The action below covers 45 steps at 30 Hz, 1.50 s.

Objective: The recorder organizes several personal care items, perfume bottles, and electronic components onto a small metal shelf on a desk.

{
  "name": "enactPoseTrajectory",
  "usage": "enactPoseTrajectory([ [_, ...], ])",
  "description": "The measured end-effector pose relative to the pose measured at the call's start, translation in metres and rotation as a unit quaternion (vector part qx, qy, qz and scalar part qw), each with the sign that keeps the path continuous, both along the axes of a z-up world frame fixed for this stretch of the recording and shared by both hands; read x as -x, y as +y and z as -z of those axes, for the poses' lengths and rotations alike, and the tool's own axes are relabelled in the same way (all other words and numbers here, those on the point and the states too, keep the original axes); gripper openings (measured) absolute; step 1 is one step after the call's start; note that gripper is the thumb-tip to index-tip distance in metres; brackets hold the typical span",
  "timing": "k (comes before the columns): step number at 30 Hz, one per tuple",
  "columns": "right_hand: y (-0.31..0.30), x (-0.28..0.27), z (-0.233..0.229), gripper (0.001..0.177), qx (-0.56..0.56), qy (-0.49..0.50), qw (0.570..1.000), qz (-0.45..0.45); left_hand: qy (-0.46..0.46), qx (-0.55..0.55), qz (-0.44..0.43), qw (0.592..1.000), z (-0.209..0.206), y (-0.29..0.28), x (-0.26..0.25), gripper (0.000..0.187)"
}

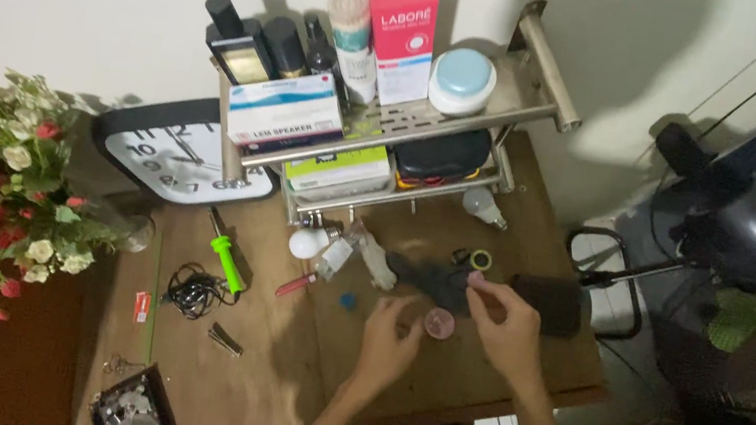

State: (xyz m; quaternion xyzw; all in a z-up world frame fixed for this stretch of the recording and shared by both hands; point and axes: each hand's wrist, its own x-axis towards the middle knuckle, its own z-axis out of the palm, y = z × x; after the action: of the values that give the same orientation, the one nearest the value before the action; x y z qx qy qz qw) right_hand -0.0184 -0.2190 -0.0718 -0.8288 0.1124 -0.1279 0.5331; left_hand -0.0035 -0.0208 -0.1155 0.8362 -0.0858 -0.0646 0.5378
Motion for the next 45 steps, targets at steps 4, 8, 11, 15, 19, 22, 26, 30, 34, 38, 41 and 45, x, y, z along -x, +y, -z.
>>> enactPoseTrajectory([
  [4,0.01,0.021,0.031,0.028,0.007,0.074,0.997,0.032,0.013,-0.019,-0.003,1.0,0.04,-0.001,0.005,0.039],
  [8,0.013,0.03,0.078,0.031,0.055,0.108,0.992,0.03,0.083,-0.018,-0.001,0.996,0.062,-0.007,0.002,0.044],
  [11,0.019,0.037,0.102,0.036,0.063,0.126,0.99,0.031,0.102,-0.018,-0.002,0.995,0.076,-0.015,0.008,0.044],
  [15,0.031,0.037,0.101,0.044,0.004,0.16,0.986,0.044,0.17,-0.021,0.0,0.985,0.06,-0.022,0.009,0.045],
  [19,0.036,0.039,0.11,0.046,-0.026,0.145,0.987,0.059,0.148,-0.01,0.027,0.989,0.041,-0.021,0.014,0.042],
  [22,0.041,0.042,0.12,0.047,0.003,0.131,0.989,0.069,0.157,0.027,0.032,0.987,0.042,-0.02,0.017,0.042],
  [26,0.047,0.048,0.119,0.051,0.002,0.117,0.991,0.07,0.077,0.017,0.039,0.996,0.063,-0.024,0.019,0.037],
  [30,0.053,0.05,0.103,0.053,-0.017,0.125,0.989,0.083,0.098,0.043,0.034,0.994,0.056,-0.027,0.017,0.033],
  [34,0.057,0.047,0.051,0.05,-0.028,0.079,0.992,0.091,0.088,0.114,0.013,0.989,0.043,-0.021,0.012,0.032],
  [38,0.058,0.043,-0.006,0.048,0.001,-0.038,0.995,0.094,0.128,0.257,0.009,0.958,-0.019,-0.02,0.002,0.033],
  [41,0.061,0.033,-0.029,0.049,0.044,-0.106,0.989,0.097,0.14,0.308,0.001,0.941,-0.045,-0.021,-0.01,0.034],
  [45,0.067,0.027,-0.045,0.053,0.077,-0.179,0.975,0.109,0.102,0.353,-0.016,0.93,-0.061,-0.025,-0.016,0.034],
])
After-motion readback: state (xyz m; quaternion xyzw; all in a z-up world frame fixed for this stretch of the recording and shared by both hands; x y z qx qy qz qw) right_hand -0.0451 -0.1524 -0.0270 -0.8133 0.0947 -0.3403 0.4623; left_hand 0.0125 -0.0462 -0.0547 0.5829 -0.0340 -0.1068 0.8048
